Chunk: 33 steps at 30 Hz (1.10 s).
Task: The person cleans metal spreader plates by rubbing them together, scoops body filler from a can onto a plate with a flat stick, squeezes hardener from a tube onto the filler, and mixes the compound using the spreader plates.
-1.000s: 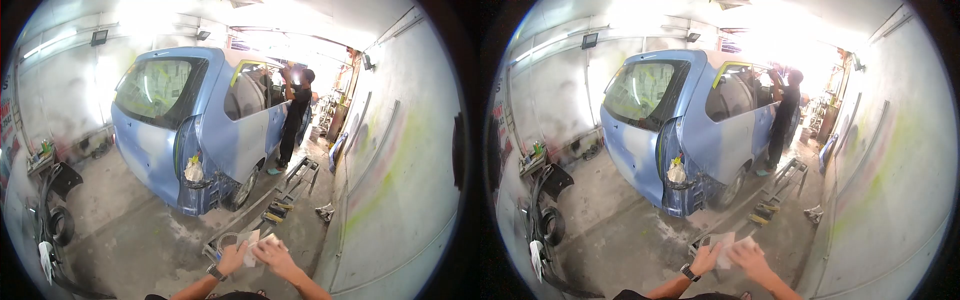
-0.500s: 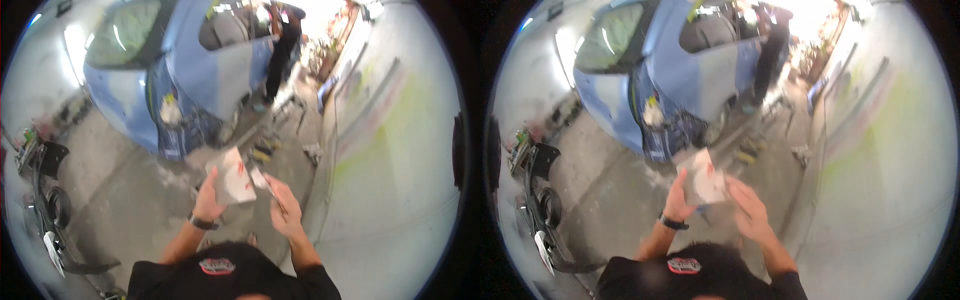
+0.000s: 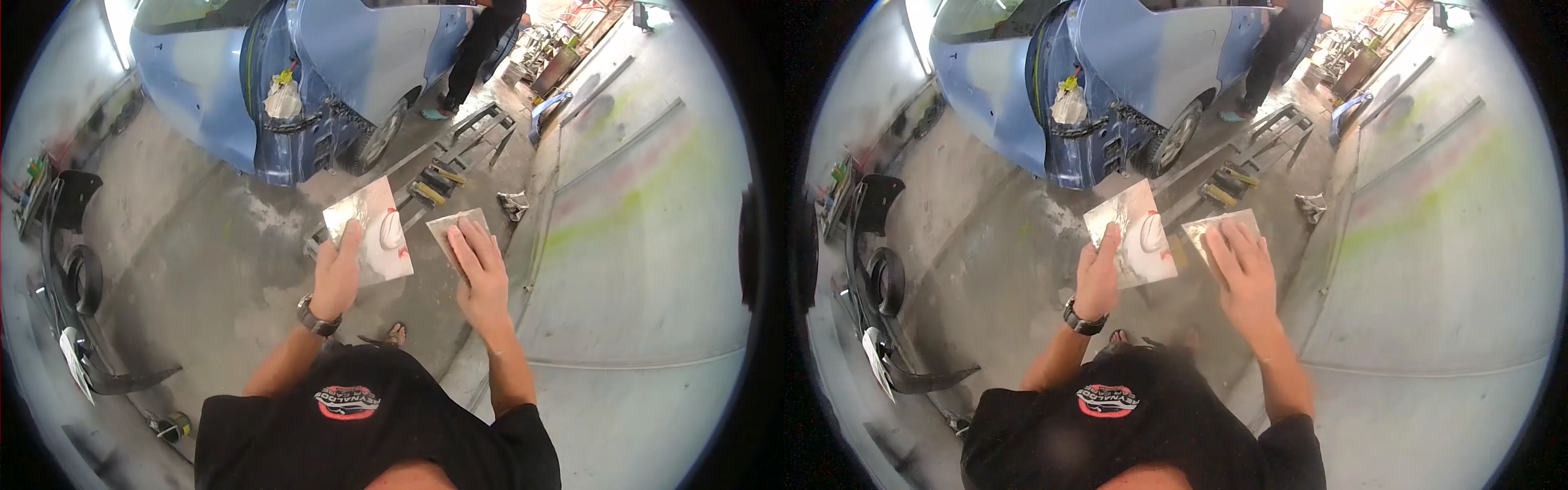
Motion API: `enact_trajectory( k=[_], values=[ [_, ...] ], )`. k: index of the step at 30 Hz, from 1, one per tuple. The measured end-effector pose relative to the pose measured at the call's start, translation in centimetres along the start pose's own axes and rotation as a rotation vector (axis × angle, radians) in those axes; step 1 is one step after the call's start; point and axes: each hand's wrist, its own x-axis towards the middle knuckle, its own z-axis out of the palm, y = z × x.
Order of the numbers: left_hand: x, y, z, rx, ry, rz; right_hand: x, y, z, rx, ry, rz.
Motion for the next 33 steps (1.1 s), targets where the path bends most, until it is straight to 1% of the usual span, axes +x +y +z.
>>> enact_trajectory(
  k=[3,6,7,9,11,14,15,18,21,23,24,25,27,30,33],
  values=[
    [-0.5,0.4,1.5,0.123,0.062,0.179,-1.9,-3.0,2.8,-0.05,-0.22,-0.145],
    [-0.7,0.5,1.5,0.13,0.109,0.155,-0.4,-3.3,-0.4,-0.201,-0.152,-0.147],
    [-1.1,0.3,1.1,0.175,0.082,0.114,0.0,-3.1,-0.7,-0.131,-0.075,-0.066],
    [-1.1,0.0,0.4,0.263,0.017,0.061,-0.6,-3.7,1.3,-0.162,-0.181,-0.148],
    [-1.1,-0.7,-0.1,0.278,-0.002,0.078,-1.0,-4.4,1.4,-0.243,-0.251,-0.231],
    [-1.1,0.1,0.2,0.34,-0.024,0.124,0.0,-3.9,-1.4,-0.275,-0.119,-0.163],
    [-1.4,0.4,0.3,0.375,-0.041,0.138,0.3,-4.1,-1.2,-0.22,-0.036,-0.095],
    [-1.5,0.5,1.1,0.332,-0.068,0.109,-1.3,-2.7,2.9,-0.027,-0.173,-0.196],
    [-1.5,0.9,1.0,0.419,-0.049,0.126,0.3,-3.1,-1.8,0.029,-0.331,-0.14],
    [-0.7,-0.6,-0.1,0.227,-0.07,-0.055,0.5,-2.6,-1.5,0.435,-0.235,0.036],
    [-0.4,-1.2,-0.2,0.117,-0.069,-0.099,0.7,-2.2,-1.3,0.631,-0.172,0.12],
    [-0.1,-1.2,0.0,0.007,-0.063,-0.143,0.5,-2.3,-0.5,0.617,-0.155,0.121],
    [-0.9,0.3,2.0,-0.243,-0.014,-0.16,-0.6,-2.5,2.1,0.591,-0.126,0.123],
    [-0.4,-1.6,0.4,-0.293,-0.053,-0.081,-5.0,-0.1,4.3,0.144,-0.192,0.005],
    [-0.4,0.4,1.1,-0.421,-0.062,-0.25,-7.4,1.7,3.7,0.148,-0.279,0.014]
  ],
)
